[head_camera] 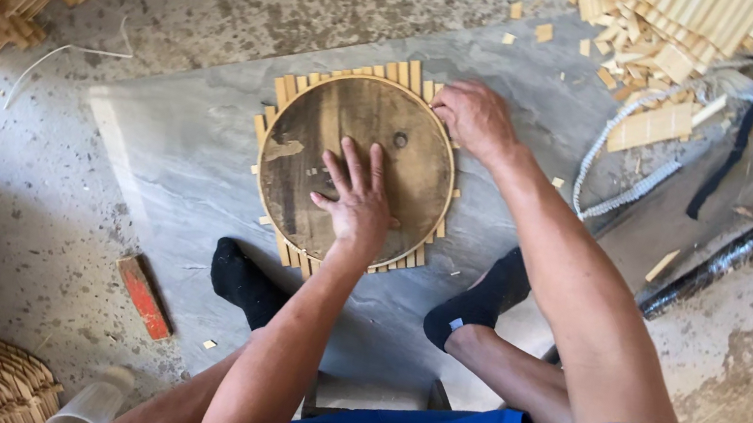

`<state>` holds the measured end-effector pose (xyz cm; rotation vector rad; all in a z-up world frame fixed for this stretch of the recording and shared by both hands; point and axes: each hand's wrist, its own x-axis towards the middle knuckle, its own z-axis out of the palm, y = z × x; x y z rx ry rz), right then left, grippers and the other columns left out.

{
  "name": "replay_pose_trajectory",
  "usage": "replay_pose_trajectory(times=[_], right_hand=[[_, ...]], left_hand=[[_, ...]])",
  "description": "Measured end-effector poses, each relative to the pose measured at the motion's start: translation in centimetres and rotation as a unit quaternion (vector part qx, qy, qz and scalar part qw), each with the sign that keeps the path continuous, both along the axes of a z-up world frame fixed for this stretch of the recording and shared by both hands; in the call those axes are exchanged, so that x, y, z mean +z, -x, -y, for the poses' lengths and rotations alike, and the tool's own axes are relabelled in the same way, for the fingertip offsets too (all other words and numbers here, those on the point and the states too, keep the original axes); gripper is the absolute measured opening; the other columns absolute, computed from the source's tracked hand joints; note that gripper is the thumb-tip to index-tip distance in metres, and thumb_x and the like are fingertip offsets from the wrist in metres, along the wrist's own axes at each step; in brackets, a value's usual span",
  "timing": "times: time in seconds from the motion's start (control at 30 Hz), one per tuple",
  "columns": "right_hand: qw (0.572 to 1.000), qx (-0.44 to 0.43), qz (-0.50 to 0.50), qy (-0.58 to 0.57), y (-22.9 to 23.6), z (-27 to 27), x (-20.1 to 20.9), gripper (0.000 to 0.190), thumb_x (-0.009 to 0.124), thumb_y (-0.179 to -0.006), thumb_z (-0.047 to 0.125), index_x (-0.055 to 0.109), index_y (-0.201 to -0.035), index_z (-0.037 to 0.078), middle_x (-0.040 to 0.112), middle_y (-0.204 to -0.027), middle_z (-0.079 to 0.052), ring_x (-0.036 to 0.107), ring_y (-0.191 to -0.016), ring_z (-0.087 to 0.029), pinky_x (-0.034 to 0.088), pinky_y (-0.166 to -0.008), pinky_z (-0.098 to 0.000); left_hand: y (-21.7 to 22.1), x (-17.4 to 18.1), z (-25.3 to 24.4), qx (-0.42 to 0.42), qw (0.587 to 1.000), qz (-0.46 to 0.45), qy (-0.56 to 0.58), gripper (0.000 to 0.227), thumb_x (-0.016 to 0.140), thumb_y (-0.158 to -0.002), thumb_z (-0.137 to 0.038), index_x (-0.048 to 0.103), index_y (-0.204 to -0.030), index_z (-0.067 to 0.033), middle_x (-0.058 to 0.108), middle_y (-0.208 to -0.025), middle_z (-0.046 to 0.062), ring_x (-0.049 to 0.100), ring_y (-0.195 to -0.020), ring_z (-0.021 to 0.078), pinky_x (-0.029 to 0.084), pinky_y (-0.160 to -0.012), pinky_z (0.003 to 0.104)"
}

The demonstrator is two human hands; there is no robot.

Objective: The person sits on the floor and repeatedly places a circular wooden frame onto a rectangular bamboo mat, presses the frame down, then lifts it off and sets it aside. The person repeats this cycle with multiple mats and frames.

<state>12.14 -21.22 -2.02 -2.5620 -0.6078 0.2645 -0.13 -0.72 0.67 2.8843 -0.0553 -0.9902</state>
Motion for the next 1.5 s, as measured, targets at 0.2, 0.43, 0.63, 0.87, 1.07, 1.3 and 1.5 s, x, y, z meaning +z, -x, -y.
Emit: replay_pose_trajectory(times=[0.2,0.43,0.63,0.87,1.07,1.3,1.5], right_hand=[[0.999,-0.046,-0.008,0.009,3.8,2.6,0.2,0.009,0.073,-0.09,0.019,0.072,-0.09,0.011,0.071,-0.09,-0.008,0.068,-0.092,-0.032,0.053,-0.082,-0.0457],[0.987,-0.16,0.006,-0.02,7.7,2.0,-1.3,0.008,0.073,-0.091,0.02,0.074,-0.092,0.012,0.074,-0.093,-0.007,0.069,-0.093,-0.03,0.054,-0.083,-0.0438],[0.984,-0.18,0.009,-0.014,10.2,3.6,-1.4,0.007,0.073,-0.092,0.019,0.075,-0.092,0.013,0.075,-0.092,-0.006,0.07,-0.091,-0.029,0.055,-0.082,-0.0425],[0.969,-0.247,0.002,-0.015,15.7,2.0,-1.0,0.008,0.076,-0.089,0.02,0.076,-0.092,0.012,0.074,-0.09,-0.009,0.07,-0.086,-0.03,0.054,-0.076,-0.0434],[0.951,-0.29,-0.012,-0.106,19.0,1.8,0.7,0.008,0.075,-0.09,0.013,0.073,-0.096,0.008,0.073,-0.089,-0.013,0.071,-0.085,-0.033,0.055,-0.074,-0.0423],[0.965,-0.225,-0.03,-0.131,23.2,-0.4,3.5,0.012,0.068,-0.098,0.012,0.065,-0.104,0.003,0.071,-0.092,-0.017,0.071,-0.084,-0.037,0.055,-0.073,-0.0433],[0.981,-0.133,-0.141,-0.015,25.8,-9.4,2.6,0.01,0.065,-0.098,0.012,0.065,-0.103,0.004,0.071,-0.089,-0.02,0.071,-0.084,-0.039,0.053,-0.072,-0.047]], left_hand=[[0.2,-0.2,0.3,-0.013,1.0,0.016,-0.019,0.142,0.089,-0.058,-0.064,0.006,-0.165,-0.0221,-0.003,-0.168,0.024,0.005,-0.151,0.0541,0.043,-0.094,0.079],[0.2,0.3,0.2,-0.03,0.999,0.013,-0.021,0.146,0.089,-0.058,-0.067,0.003,-0.165,-0.0171,-0.004,-0.167,0.027,0.004,-0.151,0.0558,0.046,-0.093,0.077],[0.2,0.1,0.6,-0.029,0.999,-0.01,-0.021,0.147,0.088,-0.06,-0.067,-0.001,-0.165,-0.0165,-0.009,-0.167,0.028,0.0,-0.15,0.0574,0.045,-0.094,0.076],[0.1,0.2,0.3,-0.018,0.999,-0.02,-0.019,0.148,0.089,-0.06,-0.066,-0.004,-0.165,-0.0187,-0.013,-0.168,0.025,-0.003,-0.152,0.0551,0.043,-0.098,0.077],[0.0,0.2,0.4,-0.011,0.999,-0.029,-0.019,0.148,0.09,-0.061,-0.066,-0.005,-0.166,-0.0209,-0.014,-0.168,0.024,-0.004,-0.152,0.0537,0.041,-0.099,0.077],[0.9,-2.9,0.2,0.024,0.999,-0.036,0.005,0.133,0.086,-0.072,-0.059,-0.001,-0.167,-0.0246,-0.012,-0.171,0.019,-0.004,-0.154,0.0528,0.036,-0.102,0.081],[0.7,-3.5,0.4,0.063,0.997,0.008,0.049,0.082,0.054,-0.1,-0.025,0.005,-0.165,-0.0269,-0.01,-0.17,0.014,-0.004,-0.153,0.0519,0.026,-0.1,0.087]])
